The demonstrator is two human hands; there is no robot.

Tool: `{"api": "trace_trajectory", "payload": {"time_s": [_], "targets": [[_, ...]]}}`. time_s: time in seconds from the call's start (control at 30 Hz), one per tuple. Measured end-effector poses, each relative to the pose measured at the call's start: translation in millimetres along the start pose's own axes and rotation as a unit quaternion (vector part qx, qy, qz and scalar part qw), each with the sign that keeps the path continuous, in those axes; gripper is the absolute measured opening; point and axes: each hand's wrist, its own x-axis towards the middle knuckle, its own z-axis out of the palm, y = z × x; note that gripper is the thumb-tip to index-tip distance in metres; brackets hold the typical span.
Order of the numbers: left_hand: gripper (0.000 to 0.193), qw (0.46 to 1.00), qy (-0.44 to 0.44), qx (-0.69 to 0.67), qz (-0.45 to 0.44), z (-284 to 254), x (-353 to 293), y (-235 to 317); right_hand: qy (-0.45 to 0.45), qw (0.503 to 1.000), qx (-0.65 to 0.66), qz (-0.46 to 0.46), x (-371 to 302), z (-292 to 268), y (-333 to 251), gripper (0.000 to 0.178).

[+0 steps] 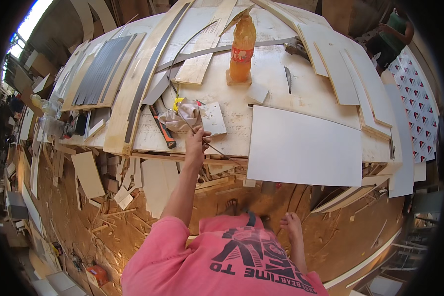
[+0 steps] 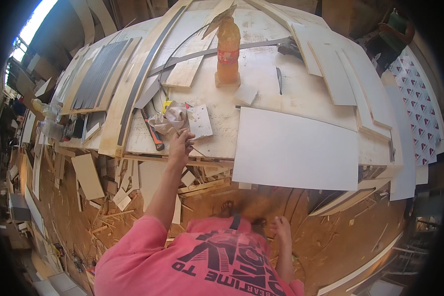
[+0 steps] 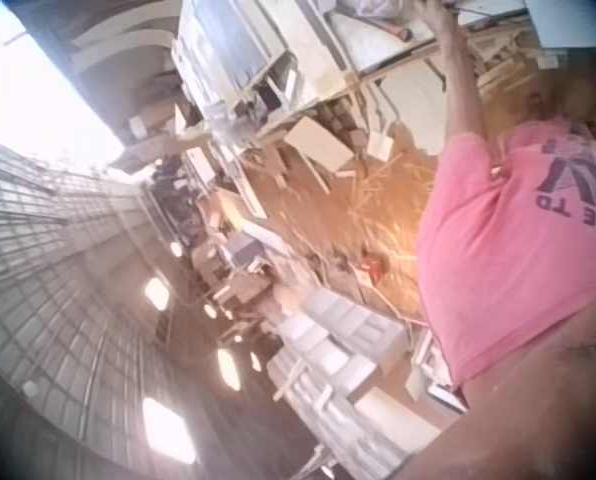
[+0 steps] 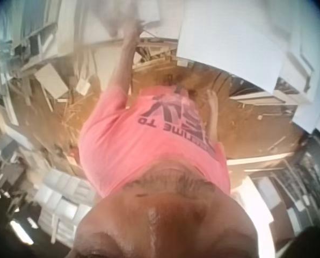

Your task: The person applies adhesive strips to the edges of wood panels by hand, pressing them down and then using a block to smooth and secure the edging.

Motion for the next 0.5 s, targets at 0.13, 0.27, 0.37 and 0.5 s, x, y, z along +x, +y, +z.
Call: {"api": "trace_trajectory", "payload": {"time_s": [0.13, 0.27, 0.37, 0.5], "targets": [[0.023, 0.988, -0.032, -0.05, 0.144, 34.9, -42.9, 50.2, 0.01, 0.999, -0.048, -0.014, -17.5, -7.8, 6.3, 0.027], [0.025, 0.955, -0.035, 0.006, 0.294, 70.7, -83.2, 101.9, 0.001, 0.995, -0.096, -0.028, -20.4, -10.2, 3.9, 0.025], [0.028, 0.927, -0.003, 0.083, 0.365, 78.0, -115.1, 103.1, -0.03, 0.994, -0.09, -0.048, -23.4, -10.1, -15.1, 0.026], [0.029, 0.908, 0.093, 0.094, 0.397, 57.6, -154.3, 81.5, -0.103, 0.978, -0.097, -0.154, -27.2, 17.9, -92.9, 0.029]]}}
